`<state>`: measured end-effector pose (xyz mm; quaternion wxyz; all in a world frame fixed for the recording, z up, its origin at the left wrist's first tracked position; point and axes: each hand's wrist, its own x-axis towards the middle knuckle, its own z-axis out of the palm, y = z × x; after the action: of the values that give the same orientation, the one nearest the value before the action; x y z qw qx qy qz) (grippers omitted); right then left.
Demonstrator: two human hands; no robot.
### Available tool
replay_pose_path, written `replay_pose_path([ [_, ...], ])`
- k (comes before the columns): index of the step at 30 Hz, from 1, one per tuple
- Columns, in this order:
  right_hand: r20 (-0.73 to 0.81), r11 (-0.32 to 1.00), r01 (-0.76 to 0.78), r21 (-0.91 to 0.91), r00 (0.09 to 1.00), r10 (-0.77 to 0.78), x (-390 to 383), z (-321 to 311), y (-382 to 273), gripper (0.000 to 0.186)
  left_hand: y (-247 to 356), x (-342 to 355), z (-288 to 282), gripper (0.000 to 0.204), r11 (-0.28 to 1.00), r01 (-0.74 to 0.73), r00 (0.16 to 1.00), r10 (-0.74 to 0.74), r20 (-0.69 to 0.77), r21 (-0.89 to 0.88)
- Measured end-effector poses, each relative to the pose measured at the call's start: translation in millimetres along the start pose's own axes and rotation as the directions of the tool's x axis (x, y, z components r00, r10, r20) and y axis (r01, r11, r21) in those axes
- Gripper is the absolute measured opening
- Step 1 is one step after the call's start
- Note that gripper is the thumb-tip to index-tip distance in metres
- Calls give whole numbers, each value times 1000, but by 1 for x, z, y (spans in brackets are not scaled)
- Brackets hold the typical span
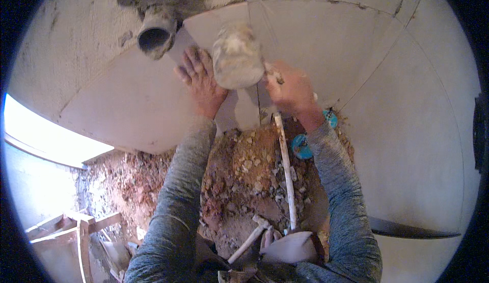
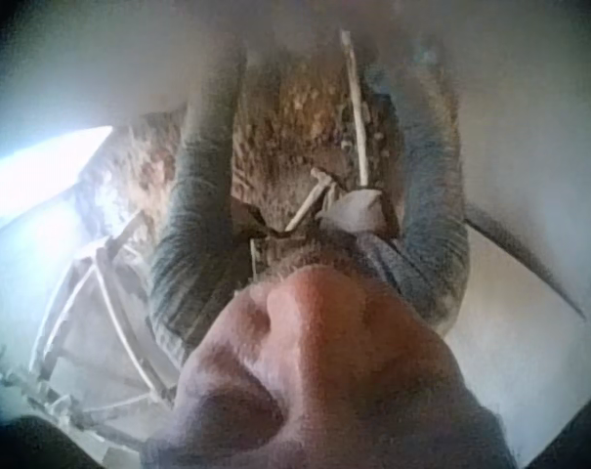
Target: The person applies mortar to a tile using a trowel, places the tile onto a wall around a pipe, and taps it into place with a rubber mallet.
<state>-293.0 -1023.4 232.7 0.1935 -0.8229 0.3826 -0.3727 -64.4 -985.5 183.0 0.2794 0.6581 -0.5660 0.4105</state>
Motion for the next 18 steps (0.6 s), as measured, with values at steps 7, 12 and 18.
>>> replay_pose_path([
  [7, -82, 995, 97, 36, 992, -94, -42, -3, 6, 35, -1, -1, -6, 72, 999, 7, 1000, -7, -7, -39],
  [12, -100, 990, -96, -105, 991, 86, -125, 12, 50, 40, 6, 2, -8, 71, 997, -5, 1000, 4, -11, -72],
  [18, 0, 791, -493, -362, 849, 529, -266, 0, 109, 51, -18, -6, -29, 80, 968, -209, 975, 216, 41, -140],
])
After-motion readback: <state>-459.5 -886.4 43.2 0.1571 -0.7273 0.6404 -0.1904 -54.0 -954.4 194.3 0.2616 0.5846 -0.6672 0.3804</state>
